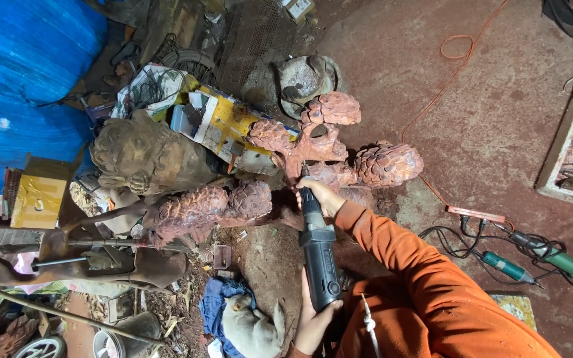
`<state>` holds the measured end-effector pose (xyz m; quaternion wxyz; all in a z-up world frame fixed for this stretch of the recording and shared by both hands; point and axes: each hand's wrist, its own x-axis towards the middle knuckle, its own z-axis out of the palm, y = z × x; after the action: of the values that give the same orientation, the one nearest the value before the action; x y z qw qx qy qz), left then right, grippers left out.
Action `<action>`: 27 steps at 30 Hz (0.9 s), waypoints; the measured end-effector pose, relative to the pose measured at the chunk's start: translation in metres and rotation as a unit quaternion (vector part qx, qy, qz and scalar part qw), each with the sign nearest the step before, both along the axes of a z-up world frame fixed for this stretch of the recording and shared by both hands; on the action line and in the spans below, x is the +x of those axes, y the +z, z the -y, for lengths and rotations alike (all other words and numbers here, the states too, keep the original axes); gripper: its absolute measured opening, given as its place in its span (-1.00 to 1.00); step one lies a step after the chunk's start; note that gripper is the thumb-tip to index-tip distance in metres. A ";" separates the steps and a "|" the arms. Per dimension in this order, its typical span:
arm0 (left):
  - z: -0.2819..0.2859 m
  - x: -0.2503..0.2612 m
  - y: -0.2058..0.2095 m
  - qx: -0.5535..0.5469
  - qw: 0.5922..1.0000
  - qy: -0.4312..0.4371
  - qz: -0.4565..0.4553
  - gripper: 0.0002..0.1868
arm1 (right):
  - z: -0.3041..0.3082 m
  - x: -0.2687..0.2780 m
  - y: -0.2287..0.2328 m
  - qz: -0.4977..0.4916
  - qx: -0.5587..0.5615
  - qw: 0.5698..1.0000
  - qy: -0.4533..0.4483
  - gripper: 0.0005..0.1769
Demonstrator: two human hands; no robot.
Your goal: The person uses a rotary carving tool to shape and detail a large wooden sculpture of a tree with pinecones. They move around the piece, adjusting their position and the tool angle to work on different sections of the trunk and branches.
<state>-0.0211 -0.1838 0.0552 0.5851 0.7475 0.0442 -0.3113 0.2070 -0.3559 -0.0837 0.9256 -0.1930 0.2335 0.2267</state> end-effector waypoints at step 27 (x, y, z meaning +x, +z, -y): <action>-0.016 -0.014 -0.051 -0.046 0.995 0.001 0.088 0.30 | -0.007 -0.015 -0.005 -0.003 -0.014 0.999 -0.044 -0.85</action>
<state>-0.0347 -0.1677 0.0042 0.6206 0.7444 -0.0205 -0.2456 0.1915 -0.3489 -0.0889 0.9311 -0.1952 0.2478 0.1834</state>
